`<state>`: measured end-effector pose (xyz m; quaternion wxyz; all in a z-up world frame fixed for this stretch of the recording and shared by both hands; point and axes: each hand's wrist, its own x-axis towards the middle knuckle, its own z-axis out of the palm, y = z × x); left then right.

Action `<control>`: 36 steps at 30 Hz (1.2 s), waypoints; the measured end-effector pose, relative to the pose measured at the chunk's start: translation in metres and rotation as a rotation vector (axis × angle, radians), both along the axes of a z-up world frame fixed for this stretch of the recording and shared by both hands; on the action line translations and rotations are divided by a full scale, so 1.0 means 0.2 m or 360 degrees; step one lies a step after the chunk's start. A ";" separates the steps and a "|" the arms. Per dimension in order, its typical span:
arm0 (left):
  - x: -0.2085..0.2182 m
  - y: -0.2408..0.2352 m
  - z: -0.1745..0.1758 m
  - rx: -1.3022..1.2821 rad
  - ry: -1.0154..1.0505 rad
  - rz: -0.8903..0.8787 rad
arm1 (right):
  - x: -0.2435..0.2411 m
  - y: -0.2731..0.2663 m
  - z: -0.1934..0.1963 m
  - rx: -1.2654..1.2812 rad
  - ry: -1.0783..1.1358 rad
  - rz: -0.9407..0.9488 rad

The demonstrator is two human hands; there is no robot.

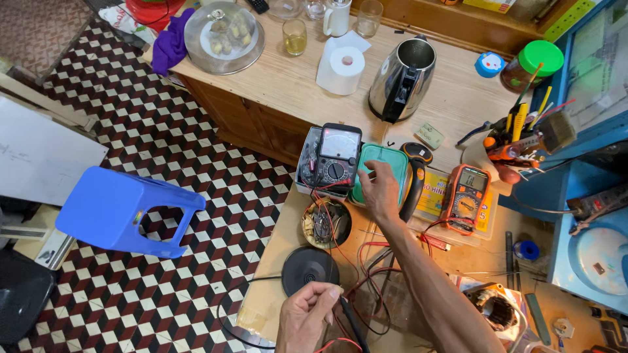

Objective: The person works at a cluttered workbench, using a multimeter to test continuity on wires connected to a small motor or coil assembly. They then use pliers to strip and adjust the wires on the component.

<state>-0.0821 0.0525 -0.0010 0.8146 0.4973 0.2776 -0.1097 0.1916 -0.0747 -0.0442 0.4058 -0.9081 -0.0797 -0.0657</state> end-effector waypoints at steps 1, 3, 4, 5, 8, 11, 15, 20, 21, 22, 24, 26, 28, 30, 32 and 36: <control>0.01 0.01 -0.02 -0.0012 0.0017 0.0010 | 0.04 0.01 -0.03 -0.0046 -0.0009 0.0021; 0.04 0.03 -0.06 -0.0033 0.0019 0.0004 | 0.08 0.01 -0.10 -0.0141 0.0020 0.0030; 0.06 0.03 -0.07 -0.0041 -0.0008 -0.0006 | 0.09 0.02 -0.12 -0.0189 0.0045 0.0023; 0.08 0.04 -0.09 -0.0050 -0.0035 -0.0017 | 0.11 0.03 -0.14 -0.0236 0.0071 0.0016; 0.14 0.07 -0.10 -0.0014 0.0002 -0.0137 | 0.13 0.06 -0.16 -0.0250 0.0115 -0.0008; 0.19 0.08 -0.10 -0.0056 0.0172 -0.0175 | 0.14 0.08 -0.17 -0.0227 0.0231 -0.0112; 0.25 0.11 -0.10 -0.0088 0.0151 -0.0204 | 0.13 0.11 -0.18 -0.0109 0.0084 -0.0140; 0.33 0.13 -0.12 -0.0137 0.0035 -0.0213 | 0.10 0.13 -0.19 -0.0057 -0.0009 -0.0135; 0.34 0.14 -0.12 -0.0113 0.0063 -0.0238 | 0.10 0.13 -0.19 -0.0058 -0.0015 -0.0154; 0.36 0.14 -0.13 -0.0087 0.0092 -0.0260 | 0.10 0.13 -0.20 -0.0056 -0.0020 -0.0171; 0.38 0.14 -0.13 -0.0057 0.0104 -0.0287 | 0.09 0.13 -0.20 -0.0053 -0.0030 -0.0200; 0.39 0.14 -0.13 -0.0047 0.0071 -0.0297 | 0.09 0.14 -0.20 -0.0048 -0.0037 -0.0224; 0.40 0.14 -0.13 -0.0039 0.0115 -0.0316 | 0.10 0.15 -0.20 -0.0043 -0.0060 -0.0229; 0.40 0.14 -0.13 -0.0053 0.0164 -0.0329 | 0.09 0.15 -0.20 -0.0031 -0.0063 -0.0236; 0.41 0.14 -0.13 -0.0084 0.0211 -0.0335 | 0.09 0.15 -0.20 -0.0007 -0.0050 -0.0246; 0.42 0.13 -0.14 -0.0084 0.0186 -0.0351 | 0.09 0.16 -0.19 -0.0034 -0.0060 -0.0229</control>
